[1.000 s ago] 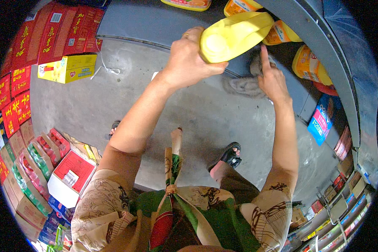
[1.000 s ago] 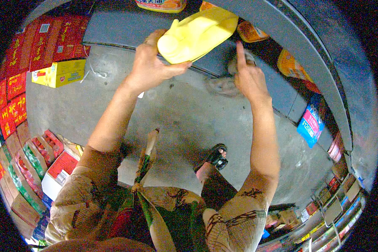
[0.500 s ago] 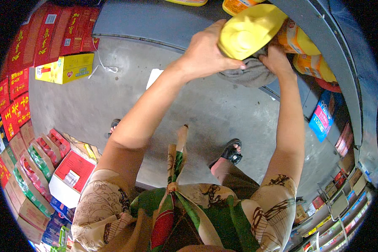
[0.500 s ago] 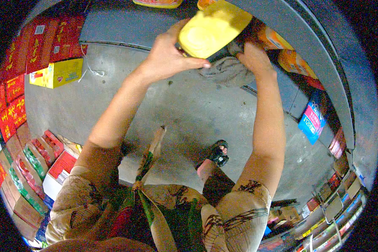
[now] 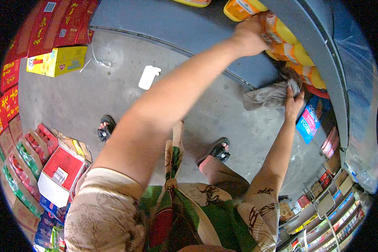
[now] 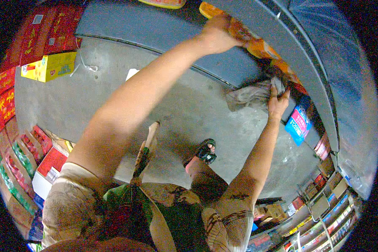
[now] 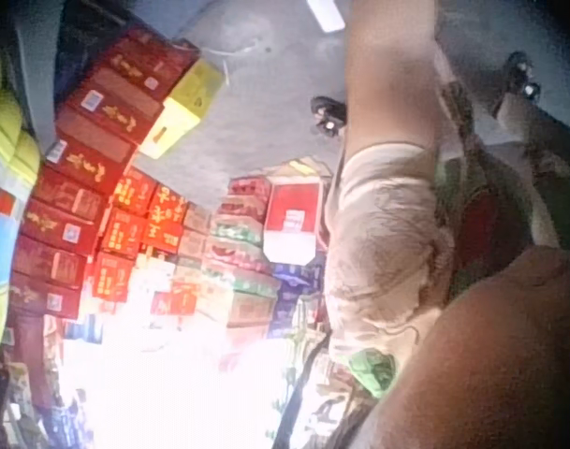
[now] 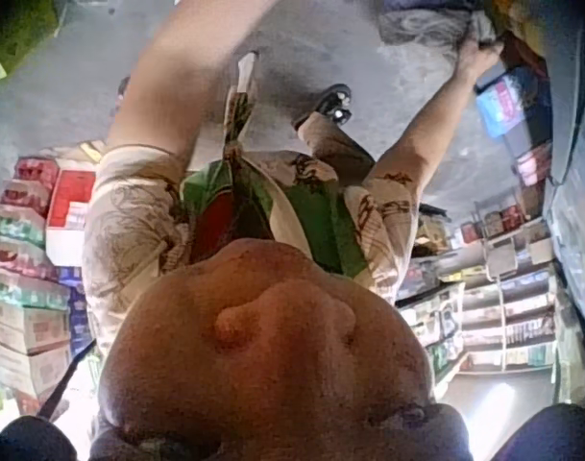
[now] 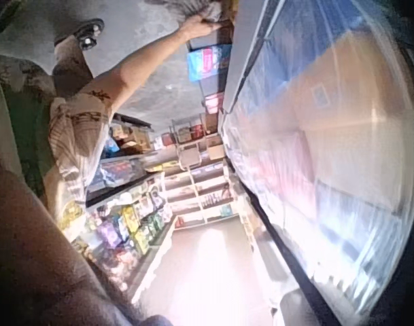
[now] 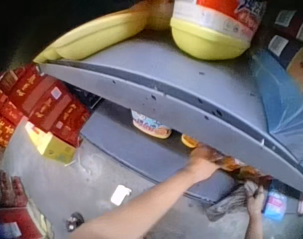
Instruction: The person wipes the surface of a store shelf with a cloth and cleans several plastic detergent bottles before placing them back on the shelf. The person handles yellow and red bottles and a blue package, wiping each item individually.
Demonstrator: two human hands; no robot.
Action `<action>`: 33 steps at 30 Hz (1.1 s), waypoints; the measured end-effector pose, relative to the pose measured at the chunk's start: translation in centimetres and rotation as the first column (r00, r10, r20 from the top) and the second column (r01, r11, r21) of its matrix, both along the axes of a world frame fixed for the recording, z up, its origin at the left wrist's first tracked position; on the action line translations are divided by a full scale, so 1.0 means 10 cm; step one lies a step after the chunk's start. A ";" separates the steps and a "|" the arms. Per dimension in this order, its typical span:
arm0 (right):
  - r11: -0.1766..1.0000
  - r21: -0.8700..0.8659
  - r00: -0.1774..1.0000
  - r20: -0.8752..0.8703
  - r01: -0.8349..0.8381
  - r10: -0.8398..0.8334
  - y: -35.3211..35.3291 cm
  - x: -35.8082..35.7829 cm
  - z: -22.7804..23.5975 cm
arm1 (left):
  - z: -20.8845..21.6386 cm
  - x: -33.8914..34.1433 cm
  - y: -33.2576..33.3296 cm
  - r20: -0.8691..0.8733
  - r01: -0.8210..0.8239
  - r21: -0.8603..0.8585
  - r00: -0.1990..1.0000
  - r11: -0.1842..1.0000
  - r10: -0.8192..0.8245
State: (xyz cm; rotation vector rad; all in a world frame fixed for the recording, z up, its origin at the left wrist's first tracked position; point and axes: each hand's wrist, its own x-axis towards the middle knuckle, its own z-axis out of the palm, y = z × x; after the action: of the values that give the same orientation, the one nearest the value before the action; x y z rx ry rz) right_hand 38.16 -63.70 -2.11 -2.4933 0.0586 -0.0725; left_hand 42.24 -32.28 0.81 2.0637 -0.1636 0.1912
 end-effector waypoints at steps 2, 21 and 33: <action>0.988 0.148 0.986 -0.162 0.050 -0.026 0.21 0.01 -0.04 | -0.04 -0.49 0.45 -0.020 0.055 0.045 0.998 0.998 -0.054; 0.663 -0.325 0.707 -0.027 -0.675 0.706 5.55 0.70 -0.64 | 1.20 -3.28 1.76 -0.475 0.503 0.432 0.832 0.748 -0.285; 0.191 -0.426 0.191 0.044 -0.884 0.981 5.49 -0.11 -0.54 | 1.25 -3.63 1.51 -0.625 0.230 0.039 0.765 0.972 -0.156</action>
State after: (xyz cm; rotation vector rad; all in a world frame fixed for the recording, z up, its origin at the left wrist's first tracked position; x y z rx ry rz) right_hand 37.09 -8.84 -7.52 -2.2722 -1.8215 0.0716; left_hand 5.91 -17.22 13.32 2.0956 0.0238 -0.6453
